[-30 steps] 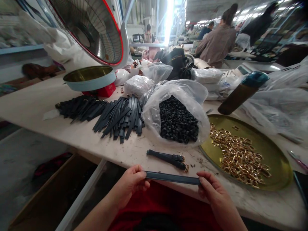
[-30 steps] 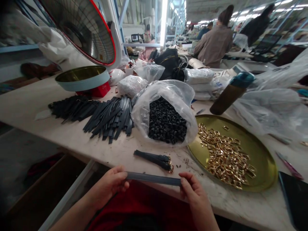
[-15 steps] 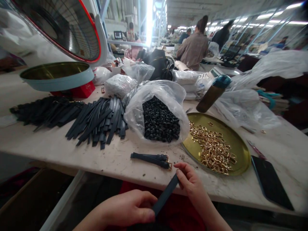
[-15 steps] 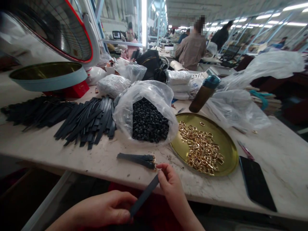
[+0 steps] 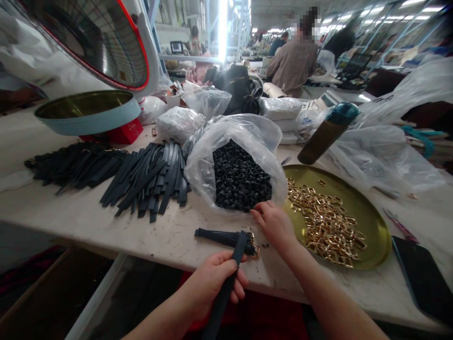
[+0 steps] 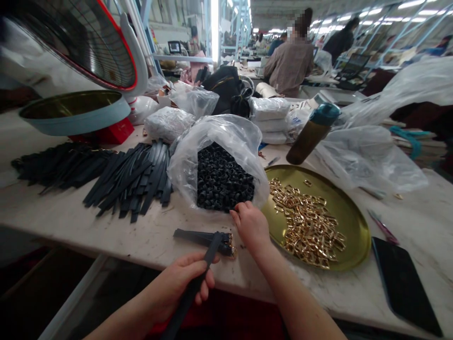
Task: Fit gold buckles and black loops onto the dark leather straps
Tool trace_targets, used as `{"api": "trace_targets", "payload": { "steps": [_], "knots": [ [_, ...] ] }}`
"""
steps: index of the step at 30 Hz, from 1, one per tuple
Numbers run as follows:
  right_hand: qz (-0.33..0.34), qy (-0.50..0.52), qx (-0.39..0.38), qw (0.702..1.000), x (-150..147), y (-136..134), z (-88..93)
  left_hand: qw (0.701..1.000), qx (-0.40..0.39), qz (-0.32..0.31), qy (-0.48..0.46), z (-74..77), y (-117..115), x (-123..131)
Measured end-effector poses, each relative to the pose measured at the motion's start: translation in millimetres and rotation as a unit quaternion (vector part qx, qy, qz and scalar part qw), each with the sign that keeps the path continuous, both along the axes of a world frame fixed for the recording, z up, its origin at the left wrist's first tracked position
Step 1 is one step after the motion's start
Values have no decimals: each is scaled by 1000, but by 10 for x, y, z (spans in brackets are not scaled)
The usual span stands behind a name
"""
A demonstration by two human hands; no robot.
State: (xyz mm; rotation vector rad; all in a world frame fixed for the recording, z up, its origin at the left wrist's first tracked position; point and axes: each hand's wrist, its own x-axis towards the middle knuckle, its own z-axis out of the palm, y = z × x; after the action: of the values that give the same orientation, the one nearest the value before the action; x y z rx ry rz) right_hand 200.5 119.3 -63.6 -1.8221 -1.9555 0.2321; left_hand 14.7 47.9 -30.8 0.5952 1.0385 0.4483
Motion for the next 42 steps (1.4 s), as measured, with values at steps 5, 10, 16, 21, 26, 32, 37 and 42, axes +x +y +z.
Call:
{"api": "trace_targets", "payload": {
  "steps": [5,10,16,21,26,32,37,42],
  "knots": [
    [10,-9,-3,1000,-3,80,-113,1000,-18,21,0,20,11,-53],
    [4,216,-23,976,1,-133,-69,1000,-18,23,-5,66,-34,-86],
    [-17,558,-202,805,-172,-652,96,999,37,-26,0,47,-171,-113],
    [-12,626,-265,734,-266,-958,19,972,199,-86,90,6,-292,-108],
    [-17,662,-261,702,-282,-1094,-49,899,350,-119,234,16,-367,-116],
    [-61,703,-223,672,-297,-1204,-68,826,421,-180,327,44,-427,-120],
    [-61,652,-213,725,-257,-1227,-57,814,401,-268,324,144,-362,-154],
    [-13,604,-245,758,-326,-1245,-45,844,389,-271,250,137,-273,-83]
  ]
}}
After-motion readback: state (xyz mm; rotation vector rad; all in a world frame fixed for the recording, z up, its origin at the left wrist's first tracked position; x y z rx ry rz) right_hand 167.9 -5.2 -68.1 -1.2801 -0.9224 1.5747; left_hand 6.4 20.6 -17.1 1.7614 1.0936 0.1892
